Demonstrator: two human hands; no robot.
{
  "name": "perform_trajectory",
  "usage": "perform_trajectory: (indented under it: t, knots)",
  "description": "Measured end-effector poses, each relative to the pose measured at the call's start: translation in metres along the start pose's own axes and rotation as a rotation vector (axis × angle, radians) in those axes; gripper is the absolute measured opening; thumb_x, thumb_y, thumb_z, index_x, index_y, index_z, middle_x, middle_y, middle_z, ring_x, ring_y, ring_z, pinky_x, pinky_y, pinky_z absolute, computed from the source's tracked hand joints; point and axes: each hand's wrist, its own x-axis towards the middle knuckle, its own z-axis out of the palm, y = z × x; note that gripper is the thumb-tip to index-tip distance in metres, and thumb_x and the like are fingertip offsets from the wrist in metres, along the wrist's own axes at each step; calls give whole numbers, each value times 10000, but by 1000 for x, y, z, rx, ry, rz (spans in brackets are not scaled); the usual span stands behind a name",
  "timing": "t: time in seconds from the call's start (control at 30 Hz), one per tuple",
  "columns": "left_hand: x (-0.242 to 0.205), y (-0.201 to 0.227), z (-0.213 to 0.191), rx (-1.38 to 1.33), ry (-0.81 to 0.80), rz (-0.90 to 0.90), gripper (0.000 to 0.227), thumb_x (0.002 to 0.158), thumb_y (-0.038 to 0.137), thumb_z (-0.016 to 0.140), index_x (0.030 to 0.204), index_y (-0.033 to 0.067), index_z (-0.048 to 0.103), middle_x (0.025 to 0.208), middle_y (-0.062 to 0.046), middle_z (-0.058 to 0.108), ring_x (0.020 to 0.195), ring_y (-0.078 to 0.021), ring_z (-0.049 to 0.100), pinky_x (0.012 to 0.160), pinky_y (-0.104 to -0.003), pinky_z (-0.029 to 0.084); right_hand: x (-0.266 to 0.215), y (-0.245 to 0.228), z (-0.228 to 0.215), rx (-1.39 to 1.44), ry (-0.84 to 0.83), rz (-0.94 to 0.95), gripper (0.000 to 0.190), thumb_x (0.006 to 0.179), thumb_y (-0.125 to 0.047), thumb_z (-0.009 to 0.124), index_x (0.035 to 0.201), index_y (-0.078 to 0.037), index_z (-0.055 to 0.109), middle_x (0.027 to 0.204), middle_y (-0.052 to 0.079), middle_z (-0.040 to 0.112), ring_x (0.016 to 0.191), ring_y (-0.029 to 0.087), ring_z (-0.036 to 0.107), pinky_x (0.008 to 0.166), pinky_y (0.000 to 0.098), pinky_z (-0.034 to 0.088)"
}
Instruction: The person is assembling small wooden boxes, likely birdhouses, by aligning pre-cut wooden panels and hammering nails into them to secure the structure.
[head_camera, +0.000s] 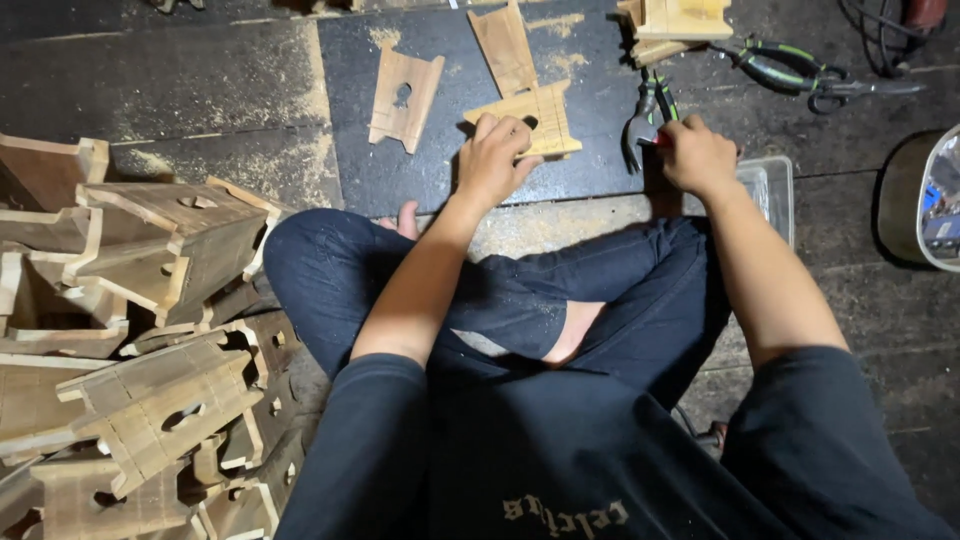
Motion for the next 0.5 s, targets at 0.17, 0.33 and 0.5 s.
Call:
perform_trajectory:
  t: [0.17,0.33,0.5]
  knots:
    - [2,-2,2,9,-14,-7,364,809,398,861,836,232,538,975,79,567,1034,-238,568,675,-423,599,-7,-15,-16,533,205,-66,268,1122,-199,625,1334,-46,680,1100,250,669,875,478,732,691,562,577]
    - [4,8,-12,-4,-28,-58,373,795,376,874,827,222,536,966,73,570,1027,-247,568,674,-434,598,-84,-105,-110,1150,216,-288,322,1043,62,664,1344,85,554,1146,259,585,1111,380,628,879,493,532]
    - [6,15,-20,5,-53,-64,284,827,298,859,840,156,613,1079,74,629,1011,-200,534,688,-330,498,-103,-141,-133,918,328,-372,383,1038,57,655,1385,49,492,926,147,668,689,211,571,617,332,450]
